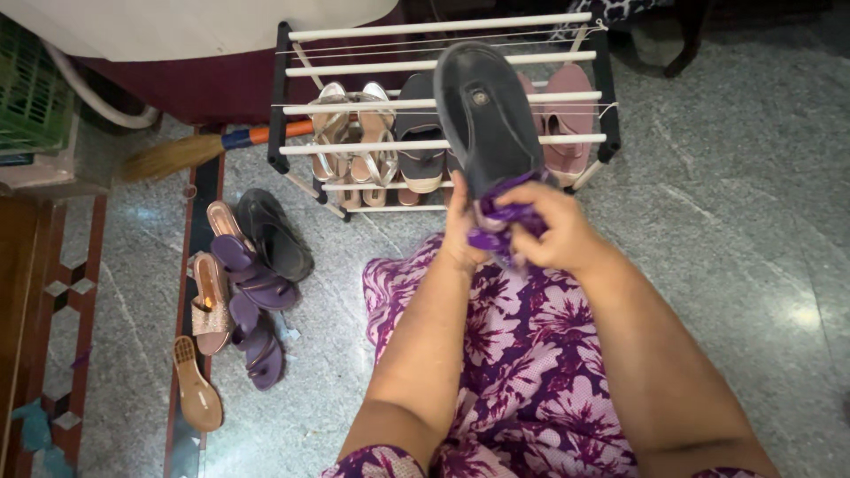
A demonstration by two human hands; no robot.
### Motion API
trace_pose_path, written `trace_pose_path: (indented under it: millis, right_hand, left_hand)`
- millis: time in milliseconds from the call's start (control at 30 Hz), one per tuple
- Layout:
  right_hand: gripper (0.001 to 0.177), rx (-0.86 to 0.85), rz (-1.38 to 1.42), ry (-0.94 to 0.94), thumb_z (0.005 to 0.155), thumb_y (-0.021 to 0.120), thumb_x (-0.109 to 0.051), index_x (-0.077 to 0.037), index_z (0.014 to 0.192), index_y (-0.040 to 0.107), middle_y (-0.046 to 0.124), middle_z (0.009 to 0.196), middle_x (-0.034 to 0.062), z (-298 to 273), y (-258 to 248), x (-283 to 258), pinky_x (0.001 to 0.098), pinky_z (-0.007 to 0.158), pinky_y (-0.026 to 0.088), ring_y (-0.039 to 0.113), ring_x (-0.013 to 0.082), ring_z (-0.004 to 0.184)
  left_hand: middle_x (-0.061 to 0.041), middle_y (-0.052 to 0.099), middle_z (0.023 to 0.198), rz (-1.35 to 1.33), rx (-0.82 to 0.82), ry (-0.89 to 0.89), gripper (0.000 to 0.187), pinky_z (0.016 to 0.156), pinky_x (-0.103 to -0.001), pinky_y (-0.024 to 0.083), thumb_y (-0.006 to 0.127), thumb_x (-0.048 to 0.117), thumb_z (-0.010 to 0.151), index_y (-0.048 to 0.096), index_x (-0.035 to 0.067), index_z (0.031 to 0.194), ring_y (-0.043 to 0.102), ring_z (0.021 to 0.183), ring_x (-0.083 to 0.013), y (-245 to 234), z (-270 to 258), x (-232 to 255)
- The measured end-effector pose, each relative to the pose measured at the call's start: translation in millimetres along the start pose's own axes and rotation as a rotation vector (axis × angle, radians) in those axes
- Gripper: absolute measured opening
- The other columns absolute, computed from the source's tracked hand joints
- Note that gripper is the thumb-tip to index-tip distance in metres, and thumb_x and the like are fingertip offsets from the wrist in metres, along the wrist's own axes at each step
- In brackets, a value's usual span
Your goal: The person sits on the floor and wipes several pairs of shoes with a purple cloth. They handle pink slip-ons, black sandals, and purple sandals, wiping the exterior and interior surfaces before placing them on a white shoe rack.
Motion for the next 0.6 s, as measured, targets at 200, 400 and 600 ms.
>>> trace_pose_path:
  millis: [200,400,600]
  right_hand:
    - [0.018,0.725,0.068,-0.190,0.096,0.055,-0.006,0.001,0.109,0.064,0.065,0.099,0.0092,-4,-61,72,0.0292,0.087,0.051,0.060,0.0161,0.091]
    - [0.049,0.894,-0.656,0.230,0.090,0.082,-0.019,0.008,0.123,0.058,0.066,0.110,0.0237,5,-113,190,0.0455,0.089,0.051,0.064,0.0370,0.101]
    - [0.058,0.594,-0.386,0.528,0.097,0.079,-0.033,0.003,0.136,0.055,0.068,0.117,0.0217,25,-124,272,0.0443,0.091,0.051,0.067,0.0314,0.106]
  left_hand:
    - [-0.011,0.057,0.147,0.159,0.356,0.459,0.070,0.123,-0.050,0.037,0.056,0.060,0.097,0.052,0.012,0.147,0.049,0.140,-0.0346,-6,3,15]
    - [-0.007,0.060,0.144,0.162,0.359,0.793,0.062,0.119,-0.049,0.039,0.053,0.055,0.101,0.054,0.013,0.146,0.053,0.136,-0.0321,-14,-27,70]
    - [-0.004,0.062,0.140,0.030,0.585,0.934,0.065,0.112,-0.049,0.040,0.048,0.061,0.093,0.057,0.017,0.140,0.056,0.128,-0.0295,-2,-58,103]
Point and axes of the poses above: each hand's wrist, its own z-axis towards the middle knuckle, its own y-axis out of the palm, x = y × z, the point moved 2 cm from there along z, towards the middle knuckle
